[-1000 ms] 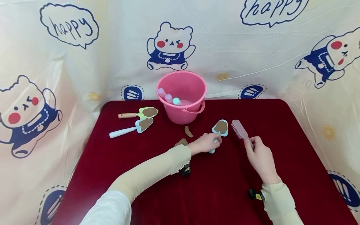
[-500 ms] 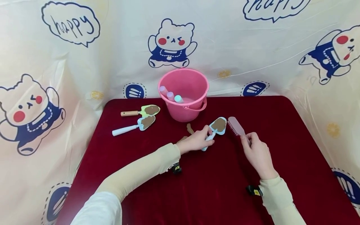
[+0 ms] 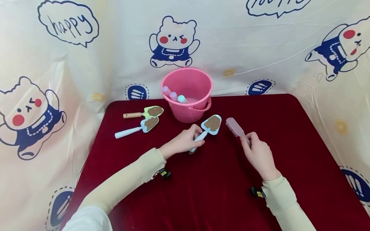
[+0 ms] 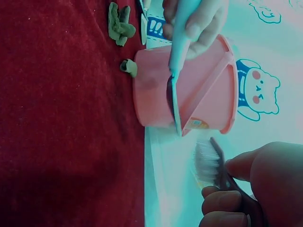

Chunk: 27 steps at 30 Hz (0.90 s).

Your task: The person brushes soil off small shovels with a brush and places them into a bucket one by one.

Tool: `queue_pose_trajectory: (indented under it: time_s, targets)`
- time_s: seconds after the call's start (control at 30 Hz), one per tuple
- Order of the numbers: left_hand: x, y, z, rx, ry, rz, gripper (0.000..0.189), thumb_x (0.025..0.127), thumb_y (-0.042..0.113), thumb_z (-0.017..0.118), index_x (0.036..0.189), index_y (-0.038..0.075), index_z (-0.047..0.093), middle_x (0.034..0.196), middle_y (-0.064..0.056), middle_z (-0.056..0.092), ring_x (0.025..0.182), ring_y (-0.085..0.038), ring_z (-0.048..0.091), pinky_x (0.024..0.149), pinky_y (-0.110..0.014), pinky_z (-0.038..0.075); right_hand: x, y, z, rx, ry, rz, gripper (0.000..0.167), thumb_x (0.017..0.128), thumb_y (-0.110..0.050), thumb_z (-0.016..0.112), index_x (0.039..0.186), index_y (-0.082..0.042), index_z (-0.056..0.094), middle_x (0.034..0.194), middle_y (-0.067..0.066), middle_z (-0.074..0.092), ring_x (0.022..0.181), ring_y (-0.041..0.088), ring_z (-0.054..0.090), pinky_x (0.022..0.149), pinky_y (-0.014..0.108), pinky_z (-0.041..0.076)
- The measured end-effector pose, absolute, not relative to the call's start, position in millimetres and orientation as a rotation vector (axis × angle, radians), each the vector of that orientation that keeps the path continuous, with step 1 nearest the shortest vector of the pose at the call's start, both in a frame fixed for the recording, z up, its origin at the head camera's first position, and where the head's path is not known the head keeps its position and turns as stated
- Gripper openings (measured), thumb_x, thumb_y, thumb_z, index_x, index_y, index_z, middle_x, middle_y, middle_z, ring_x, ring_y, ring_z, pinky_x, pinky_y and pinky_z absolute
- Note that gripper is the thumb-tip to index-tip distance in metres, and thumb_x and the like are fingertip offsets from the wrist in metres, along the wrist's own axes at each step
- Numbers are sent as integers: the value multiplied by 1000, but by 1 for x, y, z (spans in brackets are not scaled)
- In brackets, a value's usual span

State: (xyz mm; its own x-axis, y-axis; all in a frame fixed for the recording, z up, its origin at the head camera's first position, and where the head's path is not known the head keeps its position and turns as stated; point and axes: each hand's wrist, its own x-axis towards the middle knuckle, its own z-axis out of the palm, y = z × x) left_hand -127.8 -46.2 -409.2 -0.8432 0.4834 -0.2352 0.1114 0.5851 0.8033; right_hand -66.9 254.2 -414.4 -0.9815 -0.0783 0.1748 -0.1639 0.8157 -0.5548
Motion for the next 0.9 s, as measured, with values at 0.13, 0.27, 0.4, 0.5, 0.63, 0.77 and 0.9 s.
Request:
queue_pose_trajectory:
  time_s: [0.13,0.27,0.4,0.5,0.63,0.77,0.9]
  targets:
    - [-122,-63,-406,466,2423,1158,47,98,22,71,136,1,51,95,-4,71,77,-10,66,67,-25,56,-68,249,-413,212,-2861,901,27,109,-33,53,108,-6,58,67,1,48,52,13,41,48,28,36]
    - [-114,-75,-408,458,2406,1152,41,98,24,70,129,-1,61,85,-1,71,73,-10,65,68,-24,53,-69,243,-413,236,-2863,901,27,109,-33,53,107,-6,58,66,0,48,52,13,41,48,28,36]
    - [-106,-85,-408,378,2316,1239,32,96,21,69,121,0,69,90,-3,75,78,-13,66,69,-24,51,-70,232,-415,274,-2875,908,27,109,-32,53,107,-7,60,65,-1,50,51,12,41,48,28,37]
    - [-101,-92,-407,279,2221,1344,37,95,16,69,127,-2,64,96,-7,73,80,-14,64,66,-25,51,-70,222,-416,305,-2898,930,27,109,-32,54,108,-6,61,65,-2,51,53,12,43,49,28,38]
    - [-94,-102,-410,207,2111,1433,40,93,12,66,129,-2,54,92,-9,72,67,-13,58,56,-24,46,-68,210,-417,339,-2912,961,24,108,-31,56,108,-8,62,66,-3,52,55,11,44,51,28,39]
    - [-86,-113,-411,201,2035,1470,38,96,10,62,130,-1,48,84,-8,72,56,-13,56,49,-24,43,-68,200,-415,399,-2899,972,19,108,-29,58,109,-10,61,66,-4,50,54,10,43,51,27,39]
    - [-80,-121,-410,182,2012,1482,39,98,9,60,133,-3,47,83,-15,68,51,-12,54,48,-24,43,-70,190,-412,506,-2894,975,17,107,-28,61,110,-10,61,64,-5,47,53,8,41,49,27,38]
